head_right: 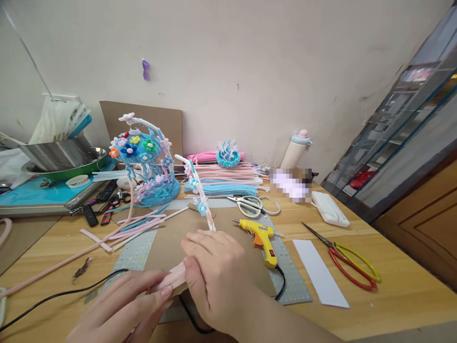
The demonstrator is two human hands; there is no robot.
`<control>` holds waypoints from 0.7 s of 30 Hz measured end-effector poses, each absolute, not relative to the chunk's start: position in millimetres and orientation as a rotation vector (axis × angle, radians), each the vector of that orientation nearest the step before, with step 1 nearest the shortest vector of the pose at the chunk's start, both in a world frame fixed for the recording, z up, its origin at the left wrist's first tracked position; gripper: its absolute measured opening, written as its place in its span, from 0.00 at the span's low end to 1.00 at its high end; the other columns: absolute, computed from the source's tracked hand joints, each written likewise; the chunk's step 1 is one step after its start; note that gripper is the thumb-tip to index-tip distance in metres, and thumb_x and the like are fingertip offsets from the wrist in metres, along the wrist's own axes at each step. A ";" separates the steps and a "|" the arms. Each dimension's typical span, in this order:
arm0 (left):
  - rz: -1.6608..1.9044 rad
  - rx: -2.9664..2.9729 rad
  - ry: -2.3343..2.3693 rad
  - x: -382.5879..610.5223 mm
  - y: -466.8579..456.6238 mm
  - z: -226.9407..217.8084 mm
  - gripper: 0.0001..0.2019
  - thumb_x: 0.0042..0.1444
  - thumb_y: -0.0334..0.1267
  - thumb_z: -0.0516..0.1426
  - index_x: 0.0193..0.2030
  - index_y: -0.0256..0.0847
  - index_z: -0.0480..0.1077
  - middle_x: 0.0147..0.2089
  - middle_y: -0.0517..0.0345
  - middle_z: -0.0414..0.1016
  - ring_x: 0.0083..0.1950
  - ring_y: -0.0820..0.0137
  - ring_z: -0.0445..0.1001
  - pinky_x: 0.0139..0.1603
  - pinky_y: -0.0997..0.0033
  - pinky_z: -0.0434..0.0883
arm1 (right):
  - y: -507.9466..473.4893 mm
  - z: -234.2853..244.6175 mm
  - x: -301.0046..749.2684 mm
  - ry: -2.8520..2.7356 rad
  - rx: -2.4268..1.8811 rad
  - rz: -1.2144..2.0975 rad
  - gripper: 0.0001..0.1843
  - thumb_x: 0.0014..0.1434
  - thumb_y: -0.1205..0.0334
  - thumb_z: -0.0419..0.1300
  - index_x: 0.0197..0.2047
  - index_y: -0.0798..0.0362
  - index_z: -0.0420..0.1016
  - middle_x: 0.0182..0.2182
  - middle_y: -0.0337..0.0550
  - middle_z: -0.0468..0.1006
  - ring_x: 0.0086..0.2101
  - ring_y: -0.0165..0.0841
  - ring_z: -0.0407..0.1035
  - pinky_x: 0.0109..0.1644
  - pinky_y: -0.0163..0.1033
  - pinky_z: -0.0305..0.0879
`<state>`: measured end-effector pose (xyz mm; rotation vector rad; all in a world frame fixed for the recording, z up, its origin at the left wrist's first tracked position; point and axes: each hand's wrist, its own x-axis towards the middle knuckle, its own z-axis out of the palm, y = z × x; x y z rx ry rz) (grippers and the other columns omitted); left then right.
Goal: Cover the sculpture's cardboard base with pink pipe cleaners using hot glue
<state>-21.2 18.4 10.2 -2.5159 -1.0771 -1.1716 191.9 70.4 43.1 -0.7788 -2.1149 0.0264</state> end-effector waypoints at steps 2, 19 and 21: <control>-1.187 -2.525 -1.090 -21.1 17.9 9.8 0.14 0.59 0.21 0.59 0.48 0.39 0.75 0.46 0.47 0.81 0.40 0.68 0.77 0.40 0.71 0.78 | 71.2 45.0 188.6 -2.105 -0.776 0.027 0.17 0.65 0.69 0.51 0.47 0.55 0.82 0.44 0.47 0.87 0.45 0.39 0.82 0.51 0.44 0.76; -1.169 -2.555 -1.187 -23.3 11.3 12.1 0.12 0.61 0.21 0.57 0.46 0.40 0.74 0.46 0.49 0.79 0.42 0.69 0.75 0.41 0.73 0.75 | 67.9 18.4 230.6 -1.563 -0.822 0.790 0.26 0.76 0.48 0.38 0.68 0.34 0.66 0.70 0.32 0.66 0.70 0.38 0.55 0.76 0.53 0.47; -1.182 -2.553 -1.181 -23.6 11.4 12.4 0.12 0.61 0.21 0.58 0.46 0.40 0.74 0.46 0.49 0.79 0.42 0.70 0.75 0.41 0.74 0.75 | 66.1 4.7 234.6 -1.559 -0.878 0.807 0.27 0.76 0.46 0.37 0.72 0.33 0.60 0.73 0.30 0.59 0.73 0.40 0.46 0.77 0.56 0.39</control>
